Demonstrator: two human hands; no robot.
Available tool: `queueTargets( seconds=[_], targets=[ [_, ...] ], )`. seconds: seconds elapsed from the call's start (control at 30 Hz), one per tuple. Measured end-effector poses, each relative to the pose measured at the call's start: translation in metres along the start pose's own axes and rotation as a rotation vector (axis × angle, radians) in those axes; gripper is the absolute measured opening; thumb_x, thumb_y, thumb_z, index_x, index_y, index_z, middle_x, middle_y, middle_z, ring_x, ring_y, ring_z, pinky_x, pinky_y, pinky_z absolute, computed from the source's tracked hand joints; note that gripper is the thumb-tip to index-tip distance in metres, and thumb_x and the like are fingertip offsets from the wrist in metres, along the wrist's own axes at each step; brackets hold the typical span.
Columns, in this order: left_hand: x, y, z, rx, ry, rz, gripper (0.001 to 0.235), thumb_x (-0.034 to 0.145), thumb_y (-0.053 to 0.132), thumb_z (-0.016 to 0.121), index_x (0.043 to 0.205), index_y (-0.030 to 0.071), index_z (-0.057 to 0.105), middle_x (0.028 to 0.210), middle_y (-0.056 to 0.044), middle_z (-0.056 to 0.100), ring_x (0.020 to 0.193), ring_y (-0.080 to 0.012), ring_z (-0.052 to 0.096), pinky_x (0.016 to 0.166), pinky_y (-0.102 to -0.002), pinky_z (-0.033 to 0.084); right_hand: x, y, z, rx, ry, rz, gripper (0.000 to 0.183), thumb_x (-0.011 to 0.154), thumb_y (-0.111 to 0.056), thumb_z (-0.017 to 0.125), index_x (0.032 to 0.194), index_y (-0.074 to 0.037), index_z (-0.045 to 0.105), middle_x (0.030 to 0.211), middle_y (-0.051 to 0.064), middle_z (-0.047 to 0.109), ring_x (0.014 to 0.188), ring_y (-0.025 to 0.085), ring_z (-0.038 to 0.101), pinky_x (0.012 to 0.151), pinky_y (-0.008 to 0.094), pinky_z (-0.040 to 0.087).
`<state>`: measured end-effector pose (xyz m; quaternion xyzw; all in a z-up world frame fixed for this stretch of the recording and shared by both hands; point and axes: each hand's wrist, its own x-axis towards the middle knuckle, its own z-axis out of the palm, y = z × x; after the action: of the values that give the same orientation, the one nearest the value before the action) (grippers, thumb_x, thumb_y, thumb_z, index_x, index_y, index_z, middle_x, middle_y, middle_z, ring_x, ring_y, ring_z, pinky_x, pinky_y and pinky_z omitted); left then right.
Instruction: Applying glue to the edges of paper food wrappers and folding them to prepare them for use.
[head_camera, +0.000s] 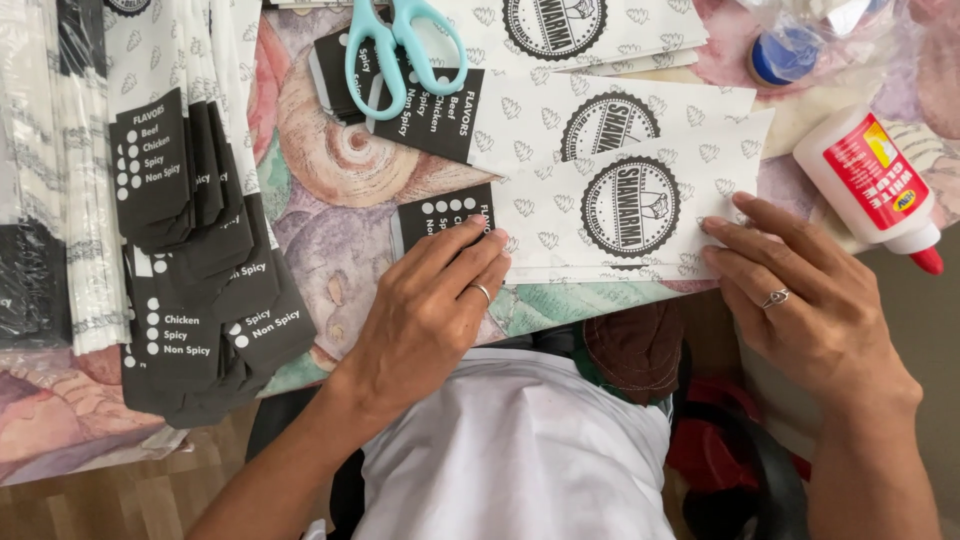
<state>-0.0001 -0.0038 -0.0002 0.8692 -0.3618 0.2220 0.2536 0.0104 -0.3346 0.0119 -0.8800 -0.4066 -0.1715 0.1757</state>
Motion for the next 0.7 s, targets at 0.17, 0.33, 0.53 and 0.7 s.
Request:
queueTargets(
  seconds=[0.17,0.33,0.53,0.7],
  targets=[
    [0.003,0.002,-0.003,0.039,-0.048,0.000,0.011,0.092,-0.017,0.071,0.101,-0.012,0.073,0.110,-0.023,0.073,0.107,-0.0412,0.069,0.087,-0.047,0.062,0.009,-0.007,-0.005,-0.007,-0.026,0.031,0.003,0.102,0.010,0.067,0.105,0.008,0.067,0.122,0.020,0.074,0.111,0.044,0.072,0.095,0.048,0.059],
    [0.001,0.003,-0.002,0.048,-0.085,-0.018,0.021,0.092,-0.013,0.071,0.110,-0.003,0.073,0.114,-0.024,0.072,0.108,-0.0438,0.070,0.086,-0.049,0.062,0.006,-0.007,-0.003,0.022,-0.039,0.049,0.006,0.102,0.012,0.065,0.108,0.011,0.065,0.133,0.023,0.067,0.108,0.046,0.068,0.090,0.047,0.058],
    [0.003,0.005,-0.003,0.063,-0.092,-0.029,0.015,0.094,-0.010,0.071,0.107,-0.003,0.072,0.113,-0.023,0.071,0.109,-0.0430,0.068,0.084,-0.049,0.061,0.006,-0.013,0.000,0.074,-0.022,0.071,0.012,0.101,0.014,0.063,0.112,0.016,0.063,0.133,0.028,0.062,0.104,0.044,0.068,0.093,0.048,0.059],
    [0.000,0.005,0.002,0.084,-0.070,-0.023,0.017,0.094,-0.012,0.070,0.108,-0.003,0.073,0.114,-0.023,0.072,0.109,-0.0431,0.069,0.084,-0.049,0.061,0.002,-0.013,0.000,0.064,-0.025,0.046,0.013,0.101,0.014,0.060,0.113,0.016,0.063,0.126,0.028,0.065,0.101,0.042,0.068,0.090,0.045,0.059]
  ],
)
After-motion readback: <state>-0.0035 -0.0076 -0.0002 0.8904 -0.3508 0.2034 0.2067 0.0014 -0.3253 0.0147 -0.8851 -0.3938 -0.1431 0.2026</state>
